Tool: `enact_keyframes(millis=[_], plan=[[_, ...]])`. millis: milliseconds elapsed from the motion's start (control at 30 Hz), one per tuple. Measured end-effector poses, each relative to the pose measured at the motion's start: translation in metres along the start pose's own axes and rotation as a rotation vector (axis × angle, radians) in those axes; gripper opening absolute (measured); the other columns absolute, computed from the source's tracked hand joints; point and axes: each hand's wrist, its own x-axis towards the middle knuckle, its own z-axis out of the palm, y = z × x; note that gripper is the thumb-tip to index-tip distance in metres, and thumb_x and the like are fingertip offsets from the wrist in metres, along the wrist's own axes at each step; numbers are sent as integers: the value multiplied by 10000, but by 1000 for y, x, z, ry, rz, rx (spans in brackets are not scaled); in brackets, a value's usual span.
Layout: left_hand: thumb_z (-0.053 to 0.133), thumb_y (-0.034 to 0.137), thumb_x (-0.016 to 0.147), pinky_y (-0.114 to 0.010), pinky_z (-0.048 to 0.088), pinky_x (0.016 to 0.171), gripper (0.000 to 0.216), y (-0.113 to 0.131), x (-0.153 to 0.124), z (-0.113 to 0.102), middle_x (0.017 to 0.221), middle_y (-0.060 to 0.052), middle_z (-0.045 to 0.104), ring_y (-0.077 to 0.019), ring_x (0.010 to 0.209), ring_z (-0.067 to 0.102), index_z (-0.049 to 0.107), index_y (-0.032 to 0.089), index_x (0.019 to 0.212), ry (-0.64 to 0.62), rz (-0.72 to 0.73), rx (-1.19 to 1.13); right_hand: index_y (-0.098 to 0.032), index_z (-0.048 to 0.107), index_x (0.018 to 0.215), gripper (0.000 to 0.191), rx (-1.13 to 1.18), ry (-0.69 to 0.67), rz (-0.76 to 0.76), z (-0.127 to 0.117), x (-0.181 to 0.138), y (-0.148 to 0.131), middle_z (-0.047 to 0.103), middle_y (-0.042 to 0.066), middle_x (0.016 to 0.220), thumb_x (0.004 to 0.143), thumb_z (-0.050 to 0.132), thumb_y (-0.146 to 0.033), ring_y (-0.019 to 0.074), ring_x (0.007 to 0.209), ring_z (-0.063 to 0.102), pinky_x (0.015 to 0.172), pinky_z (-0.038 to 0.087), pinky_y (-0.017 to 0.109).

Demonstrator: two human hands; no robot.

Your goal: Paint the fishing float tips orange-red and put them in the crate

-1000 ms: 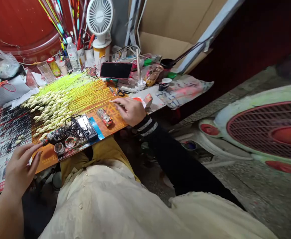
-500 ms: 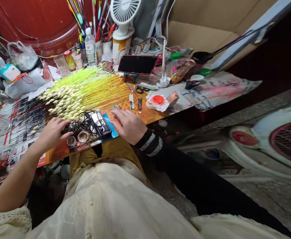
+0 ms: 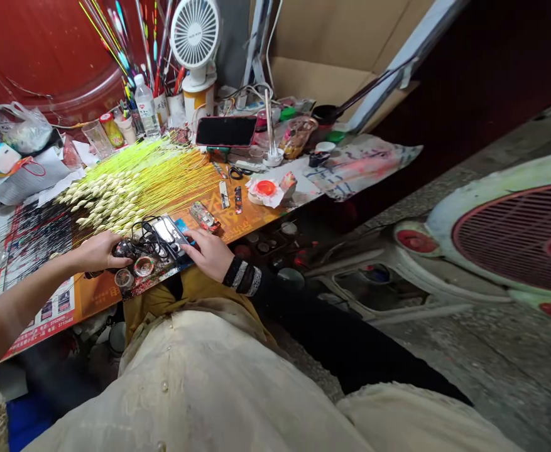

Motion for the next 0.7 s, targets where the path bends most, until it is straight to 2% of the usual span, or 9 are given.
enact_keyframes(millis=[233,333,433,600,700], plan=[[587,548,759,-283,366,627,380,50,-21,-9,760,-35,592,-193,740,550,611,182,857,32,-31,7,-172,640,1130,430,55,119,55,-18,-25,-8,648,108,985,947,457,-516,213,886,635,778,532,342],[591,553,761,-294,395,648,366,77,-29,-21,758,-37,583,-199,751,550,597,191,813,39,-18,29,-196,648,1121,421,45,170,68,-44,-47,-18,655,91,990,958,438,-523,204,890,642,785,530,327],[611,526,753,-305,421,672,336,107,-26,-32,754,-42,584,-201,759,551,595,193,798,46,71,61,-210,639,1137,406,-39,166,75,-79,-73,-28,677,80,1024,977,402,-498,208,920,649,809,523,334],[628,528,730,-331,456,683,359,164,14,-36,721,-57,613,-213,736,577,636,179,819,56,339,102,-237,573,1265,410,-387,338,81,-127,-115,-53,674,99,1095,936,492,-468,286,1042,599,935,471,460],[638,547,701,-357,481,727,415,208,54,-28,741,-75,657,-234,751,614,667,163,856,91,517,136,-253,548,1300,411,-472,257,-7,-140,-132,-62,649,93,1179,917,534,-401,291,1109,561,979,432,479]])
